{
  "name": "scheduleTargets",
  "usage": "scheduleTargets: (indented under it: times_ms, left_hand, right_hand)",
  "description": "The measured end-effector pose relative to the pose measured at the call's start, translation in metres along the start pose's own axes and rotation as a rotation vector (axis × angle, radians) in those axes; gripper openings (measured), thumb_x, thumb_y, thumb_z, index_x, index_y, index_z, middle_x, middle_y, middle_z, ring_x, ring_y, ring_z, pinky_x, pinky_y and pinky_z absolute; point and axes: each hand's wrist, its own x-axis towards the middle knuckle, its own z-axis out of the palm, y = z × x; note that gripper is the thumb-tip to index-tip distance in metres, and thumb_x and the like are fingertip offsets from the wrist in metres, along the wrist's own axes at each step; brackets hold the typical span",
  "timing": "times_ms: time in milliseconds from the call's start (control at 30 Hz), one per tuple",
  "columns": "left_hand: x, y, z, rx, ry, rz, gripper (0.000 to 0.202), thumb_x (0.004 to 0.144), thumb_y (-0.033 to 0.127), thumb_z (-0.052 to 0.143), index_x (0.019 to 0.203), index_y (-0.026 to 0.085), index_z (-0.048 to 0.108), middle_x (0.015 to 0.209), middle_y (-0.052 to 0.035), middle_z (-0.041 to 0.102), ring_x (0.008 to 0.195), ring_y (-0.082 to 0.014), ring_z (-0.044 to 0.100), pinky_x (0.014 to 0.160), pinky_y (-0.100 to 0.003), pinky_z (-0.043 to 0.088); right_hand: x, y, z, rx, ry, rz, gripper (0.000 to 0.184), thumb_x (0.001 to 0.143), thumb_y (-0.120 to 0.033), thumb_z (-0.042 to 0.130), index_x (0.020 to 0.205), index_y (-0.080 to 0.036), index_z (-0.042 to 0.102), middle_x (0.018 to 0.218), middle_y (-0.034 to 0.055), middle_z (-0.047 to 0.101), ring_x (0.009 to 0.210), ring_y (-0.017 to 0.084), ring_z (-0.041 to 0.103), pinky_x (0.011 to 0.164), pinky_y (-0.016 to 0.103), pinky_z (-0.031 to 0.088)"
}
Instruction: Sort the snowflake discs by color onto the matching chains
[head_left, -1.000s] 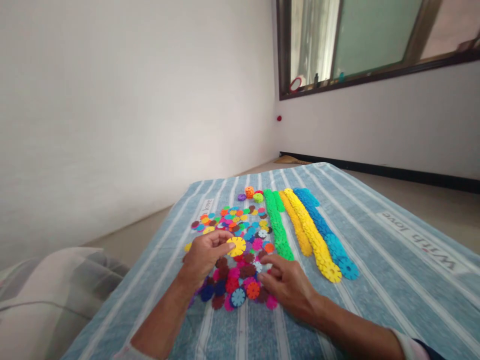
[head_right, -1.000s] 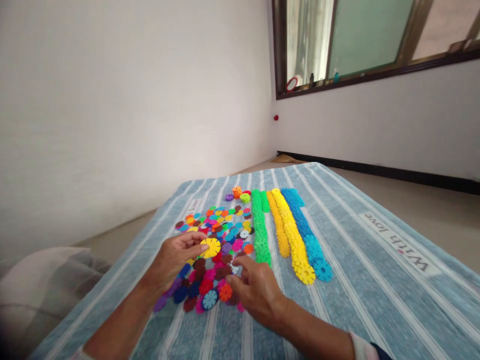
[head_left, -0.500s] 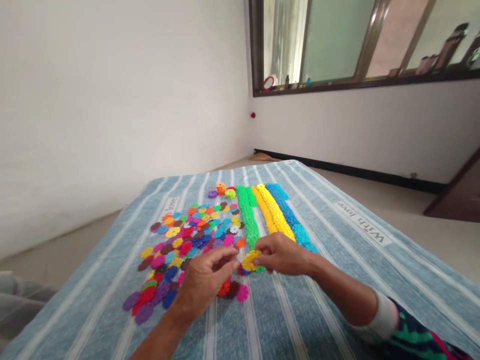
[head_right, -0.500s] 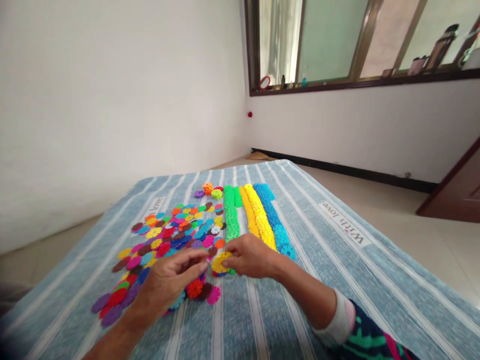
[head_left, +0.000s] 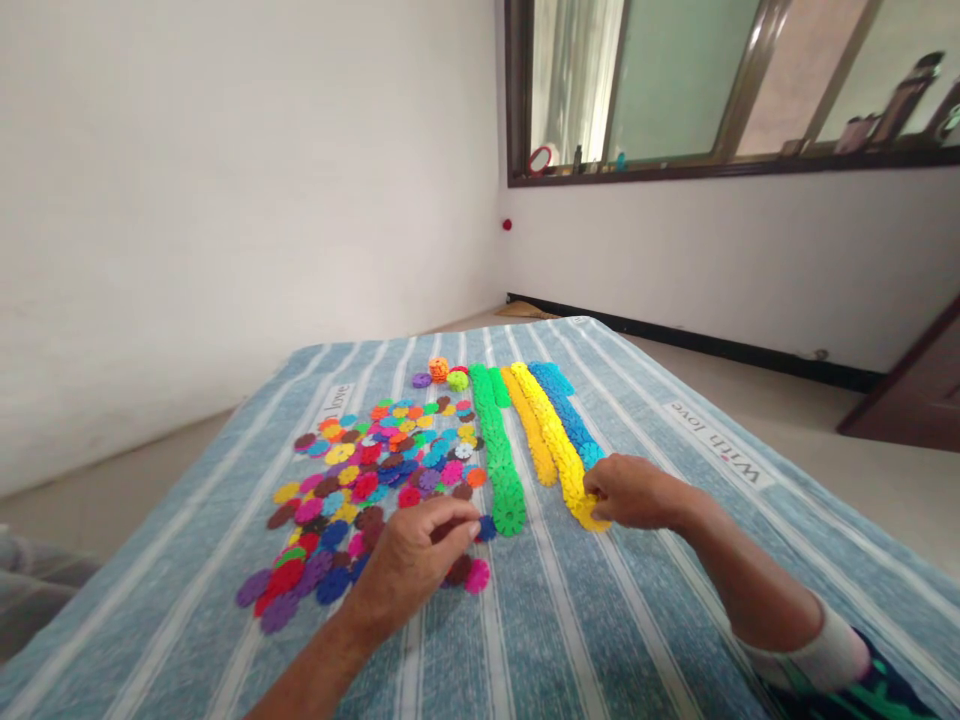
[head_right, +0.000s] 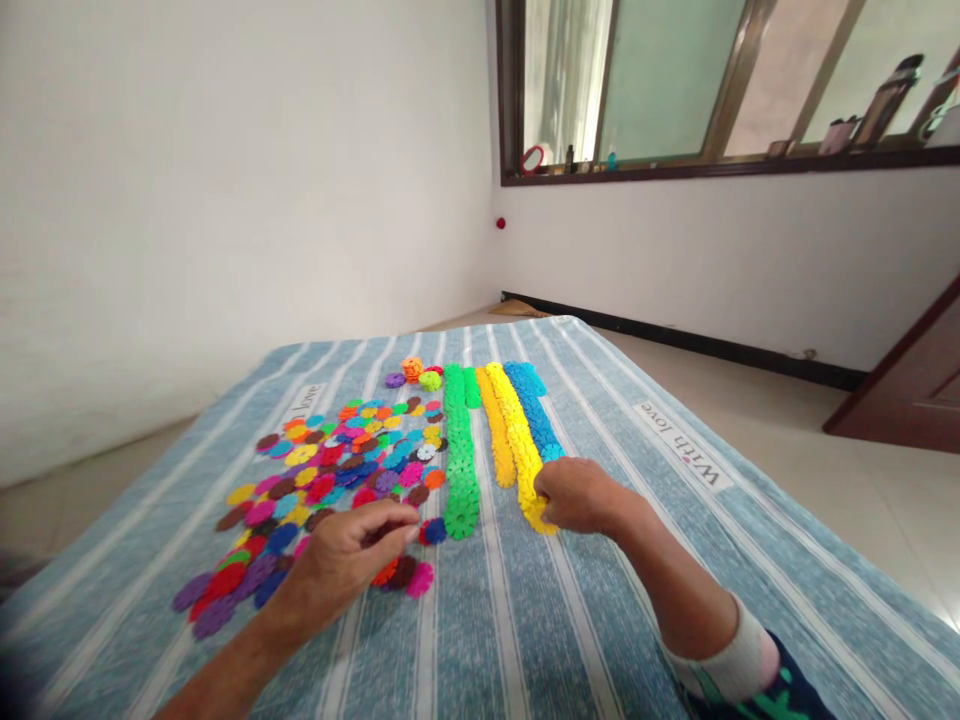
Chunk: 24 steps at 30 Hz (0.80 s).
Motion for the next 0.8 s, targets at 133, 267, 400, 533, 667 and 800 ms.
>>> scheduleTargets:
  times_ms: [133, 267, 400, 533, 667, 800]
  left_hand:
    - [0.0, -0.002, -0.001, 0.035, -0.026, 0.02, 0.018, 0.071, 0.035, 0.06, 0.073, 0.022, 0.073, 0.072, -0.0022, 0.071, 0.066, -0.016, 0.062, 0.063, -0.024, 0.047]
    - [-0.002, -0.002, -0.002, 0.08, -0.071, 0.06, 0.022, 0.077, 0.034, 0.055, 0.078, 0.02, 0.072, 0.074, -0.0017, 0.07, 0.068, -0.0148, 0.063, 0.065, -0.023, 0.046]
    - [-0.003, -0.001, -0.001, 0.097, -0.07, 0.065, 0.022, 0.078, 0.032, 0.055, 0.078, 0.019, 0.071, 0.073, -0.0012, 0.07, 0.066, -0.0134, 0.062, 0.063, -0.022, 0.045]
    - [-0.002, -0.001, -0.002, 0.097, -0.045, 0.083, 0.02, 0.078, 0.03, 0.055, 0.076, 0.018, 0.07, 0.07, -0.0005, 0.069, 0.063, -0.0121, 0.06, 0.061, -0.021, 0.044]
    - [-0.001, -0.004, -0.004, 0.095, -0.031, 0.087, 0.021, 0.078, 0.029, 0.054, 0.075, 0.016, 0.069, 0.069, -0.0008, 0.068, 0.061, -0.0112, 0.058, 0.059, -0.021, 0.042]
    - [-0.003, -0.008, -0.003, 0.105, -0.019, 0.103, 0.021, 0.079, 0.027, 0.054, 0.075, 0.015, 0.07, 0.07, -0.0016, 0.069, 0.064, -0.0117, 0.059, 0.061, -0.021, 0.043]
  right_hand:
    - [0.003, -0.001, 0.0, 0.017, -0.039, 0.006, 0.017, 0.069, -0.014, 0.062, 0.08, -0.02, 0.074, 0.075, 0.0037, 0.071, 0.068, 0.017, 0.062, 0.052, 0.025, 0.025]
    - [0.005, 0.002, 0.0, 0.047, -0.094, 0.083, 0.028, 0.069, -0.018, 0.066, 0.096, -0.021, 0.073, 0.095, 0.0068, 0.073, 0.087, 0.023, 0.065, 0.058, 0.026, 0.032]
    - [0.004, 0.004, 0.0, 0.048, -0.08, 0.104, 0.031, 0.071, -0.02, 0.066, 0.101, -0.02, 0.071, 0.099, 0.0084, 0.072, 0.092, 0.025, 0.065, 0.063, 0.027, 0.036]
    - [0.002, 0.0, 0.002, 0.043, -0.066, 0.107, 0.028, 0.07, -0.016, 0.064, 0.096, -0.021, 0.071, 0.095, 0.0072, 0.072, 0.088, 0.024, 0.065, 0.061, 0.027, 0.033]
    - [0.003, -0.008, 0.007, 0.017, -0.088, 0.076, 0.02, 0.067, -0.017, 0.067, 0.087, -0.02, 0.071, 0.088, 0.007, 0.072, 0.081, 0.024, 0.065, 0.057, 0.027, 0.029]
    - [0.003, -0.014, 0.014, -0.01, -0.098, 0.047, 0.015, 0.069, -0.011, 0.062, 0.08, -0.019, 0.07, 0.079, 0.0076, 0.071, 0.073, 0.022, 0.065, 0.054, 0.026, 0.024]
